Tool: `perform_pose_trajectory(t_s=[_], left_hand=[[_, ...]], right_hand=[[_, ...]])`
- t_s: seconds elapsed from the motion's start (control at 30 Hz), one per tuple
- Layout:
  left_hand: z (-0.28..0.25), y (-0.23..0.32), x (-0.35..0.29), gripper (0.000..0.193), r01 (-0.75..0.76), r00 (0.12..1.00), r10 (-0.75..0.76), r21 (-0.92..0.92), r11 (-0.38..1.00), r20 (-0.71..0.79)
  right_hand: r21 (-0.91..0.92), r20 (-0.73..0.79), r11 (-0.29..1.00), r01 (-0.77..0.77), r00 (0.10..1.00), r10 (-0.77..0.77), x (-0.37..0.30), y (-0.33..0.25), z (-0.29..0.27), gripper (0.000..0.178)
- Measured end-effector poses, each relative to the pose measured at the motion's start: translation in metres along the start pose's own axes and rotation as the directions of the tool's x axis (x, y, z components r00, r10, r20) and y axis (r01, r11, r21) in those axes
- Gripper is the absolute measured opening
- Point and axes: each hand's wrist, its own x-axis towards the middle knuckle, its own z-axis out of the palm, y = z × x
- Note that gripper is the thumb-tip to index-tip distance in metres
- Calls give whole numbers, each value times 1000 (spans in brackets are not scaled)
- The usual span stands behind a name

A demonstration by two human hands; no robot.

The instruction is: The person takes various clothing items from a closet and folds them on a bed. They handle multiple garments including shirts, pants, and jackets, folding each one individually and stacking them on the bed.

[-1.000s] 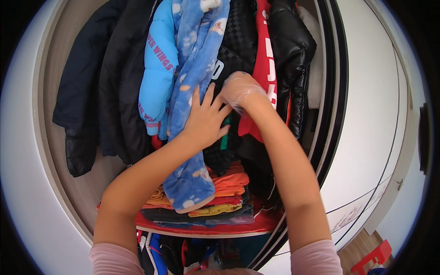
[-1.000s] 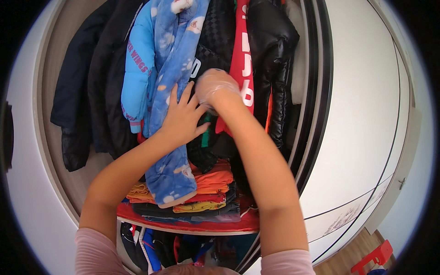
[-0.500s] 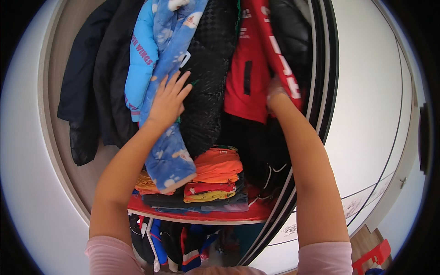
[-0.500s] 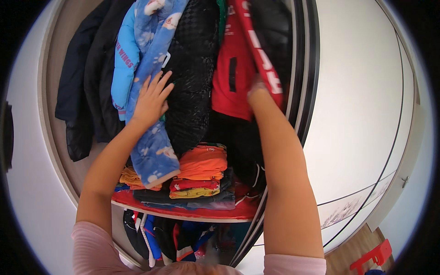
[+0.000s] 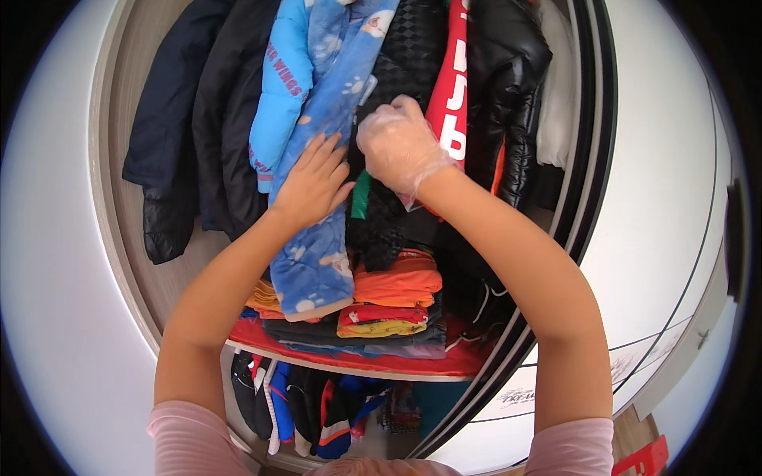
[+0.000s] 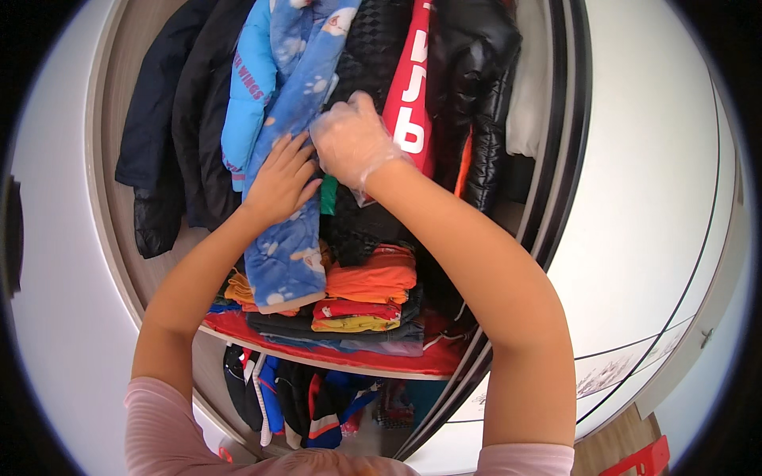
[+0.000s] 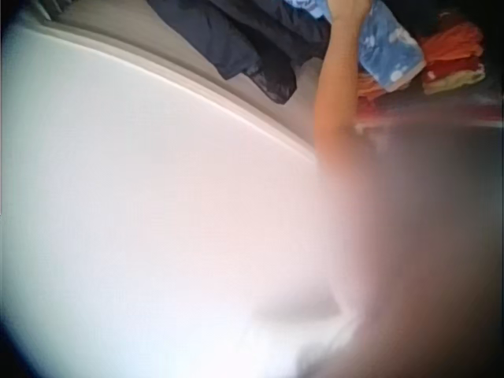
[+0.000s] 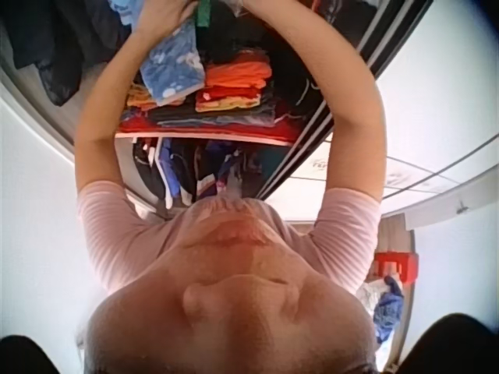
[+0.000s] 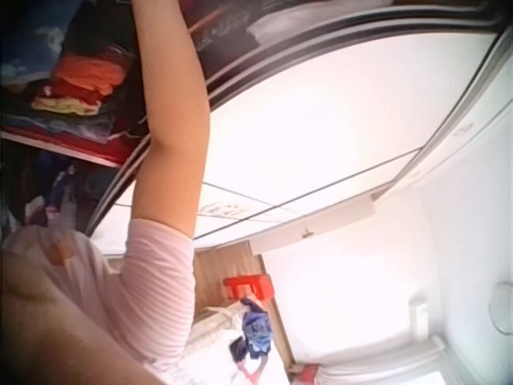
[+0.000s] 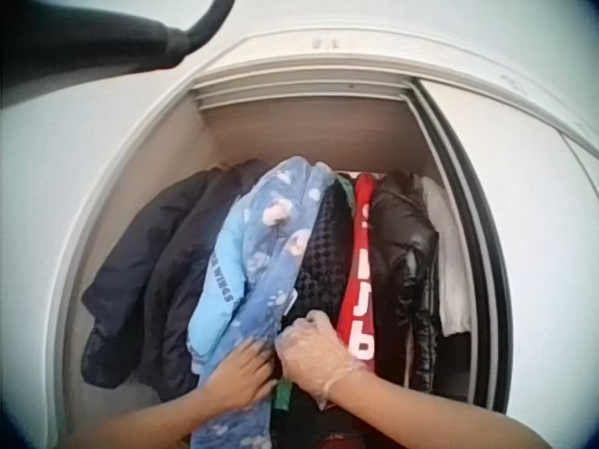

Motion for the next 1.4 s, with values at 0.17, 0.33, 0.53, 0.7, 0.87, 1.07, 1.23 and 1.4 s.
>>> perform_pose_trajectory(t_s=[0.17,0.33,0.53,0.7,0.87,1.07,1.23,1.4], left_hand=[[5,-11,-20,36,-89,991,64,216,972,120],[12,-39,-35,39,-89,985,44,266,960,168],[12,-49,-48,26,-113,993,109,130,985,40],[-6,-36,-52,25,-224,939,82,-415,882,-333],[-11,-41,-47,27,-36,922,-83,-298,954,-378],[17,-65,-64,34,80,962,-94,-62,995,-257],[6,-102,-93,39,59,986,-45,87,994,-163],[-4,-98,-91,29,41,978,-48,-41,998,-203]], right_hand=[[5,107,997,72,992,-73,-4,-24,36,9],[-485,485,870,-88,801,351,-85,95,79,18],[-450,535,891,-49,784,314,-102,93,66,21],[-36,256,958,-283,924,283,-56,39,23,15],[300,-242,950,-82,957,159,19,-23,-16,14],[-63,324,997,37,946,-15,15,-34,44,30],[-383,552,918,-107,770,320,-42,46,46,33],[-336,466,932,-134,836,288,-50,37,48,31]])
